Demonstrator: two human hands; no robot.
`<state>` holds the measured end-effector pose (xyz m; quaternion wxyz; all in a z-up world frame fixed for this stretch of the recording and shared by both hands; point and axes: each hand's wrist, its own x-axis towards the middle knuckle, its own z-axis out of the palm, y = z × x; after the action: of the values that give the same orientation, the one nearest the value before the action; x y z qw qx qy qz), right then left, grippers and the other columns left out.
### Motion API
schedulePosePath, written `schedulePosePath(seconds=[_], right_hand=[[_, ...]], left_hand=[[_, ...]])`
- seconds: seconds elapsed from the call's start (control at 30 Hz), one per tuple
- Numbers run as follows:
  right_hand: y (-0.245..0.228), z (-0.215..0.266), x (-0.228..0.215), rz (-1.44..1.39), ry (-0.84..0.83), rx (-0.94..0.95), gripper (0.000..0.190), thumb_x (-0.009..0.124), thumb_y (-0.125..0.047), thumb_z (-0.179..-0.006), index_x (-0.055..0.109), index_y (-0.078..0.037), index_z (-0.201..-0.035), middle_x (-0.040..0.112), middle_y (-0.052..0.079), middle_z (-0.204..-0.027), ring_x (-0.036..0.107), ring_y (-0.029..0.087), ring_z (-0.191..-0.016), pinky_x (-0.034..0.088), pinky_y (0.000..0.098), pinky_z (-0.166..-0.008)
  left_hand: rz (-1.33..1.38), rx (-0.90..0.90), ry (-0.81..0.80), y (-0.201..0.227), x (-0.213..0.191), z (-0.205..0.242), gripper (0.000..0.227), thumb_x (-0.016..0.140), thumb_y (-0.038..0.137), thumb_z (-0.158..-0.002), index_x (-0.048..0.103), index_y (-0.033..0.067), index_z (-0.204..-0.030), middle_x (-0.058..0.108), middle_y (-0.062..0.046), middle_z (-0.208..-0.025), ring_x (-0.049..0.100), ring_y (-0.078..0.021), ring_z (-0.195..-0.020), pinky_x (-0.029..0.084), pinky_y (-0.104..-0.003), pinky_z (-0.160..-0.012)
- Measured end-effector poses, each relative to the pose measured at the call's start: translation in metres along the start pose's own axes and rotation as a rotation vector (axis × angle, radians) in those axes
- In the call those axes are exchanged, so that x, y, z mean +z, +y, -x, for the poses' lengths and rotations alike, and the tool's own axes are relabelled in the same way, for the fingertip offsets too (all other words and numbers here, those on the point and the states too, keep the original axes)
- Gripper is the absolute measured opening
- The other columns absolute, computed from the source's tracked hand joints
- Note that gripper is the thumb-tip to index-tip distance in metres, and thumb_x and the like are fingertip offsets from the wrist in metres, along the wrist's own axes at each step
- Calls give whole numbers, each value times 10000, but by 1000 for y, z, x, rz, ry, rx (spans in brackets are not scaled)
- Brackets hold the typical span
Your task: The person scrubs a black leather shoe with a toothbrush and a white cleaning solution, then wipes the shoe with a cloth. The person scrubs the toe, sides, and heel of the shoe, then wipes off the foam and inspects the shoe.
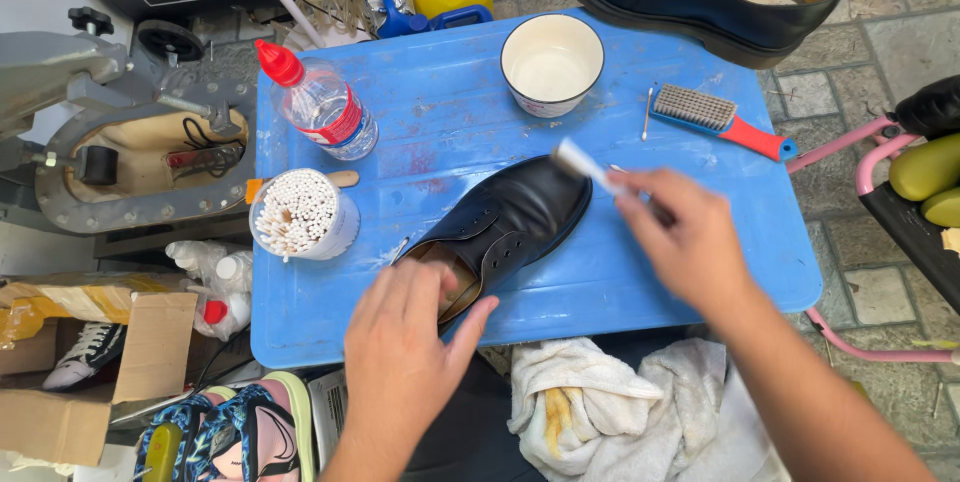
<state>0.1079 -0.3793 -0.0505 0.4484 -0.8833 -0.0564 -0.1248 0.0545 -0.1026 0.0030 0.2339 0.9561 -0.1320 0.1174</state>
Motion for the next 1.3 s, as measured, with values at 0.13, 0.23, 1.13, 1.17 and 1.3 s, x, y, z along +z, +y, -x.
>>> schedulePosePath(seconds=[0.13,0.23,1.13,1.17,1.3], right_hand=[[-7,41,13,-96,-14,-71,230,695,-16,-916,736,-41,-1141,731,75,-957,614,113,-686,483,252,-603],[-4,51,19,-40,37,-56,218,696,5,-923,738,-23,-1135,719,102,-958,657,154,-732,518,267,-653],[-21,50,46,-34,116,-247,163,689,26,-928,715,-2,-1086,712,140,-999,705,223,-829,556,300,-731],[-13,40,42,-27,156,-239,147,679,25,-947,707,-1,-1089,712,138,-1018,708,225,-853,558,302,-753],[1,5,21,-17,133,98,178,713,-14,-948,757,-22,-1120,736,126,-920,575,254,-612,449,332,-564]], left_hand=[[76,29,88,7,12,7,253,804,284,-847,660,79,-884,639,-47,-840,642,-251,-782,495,-361,-666],[65,84,178,7,17,8,192,769,255,-879,677,87,-899,660,-41,-888,655,-242,-793,499,-355,-653],[356,-250,240,-22,9,-12,255,685,270,-994,688,24,-926,641,-100,-708,604,-222,-587,463,-329,-580],[349,-230,250,-21,10,-12,253,685,272,-993,688,28,-925,644,-96,-712,615,-219,-590,466,-327,-580],[258,-140,223,-10,10,-7,230,679,252,-990,690,44,-895,640,-99,-732,619,-254,-613,451,-341,-569]])
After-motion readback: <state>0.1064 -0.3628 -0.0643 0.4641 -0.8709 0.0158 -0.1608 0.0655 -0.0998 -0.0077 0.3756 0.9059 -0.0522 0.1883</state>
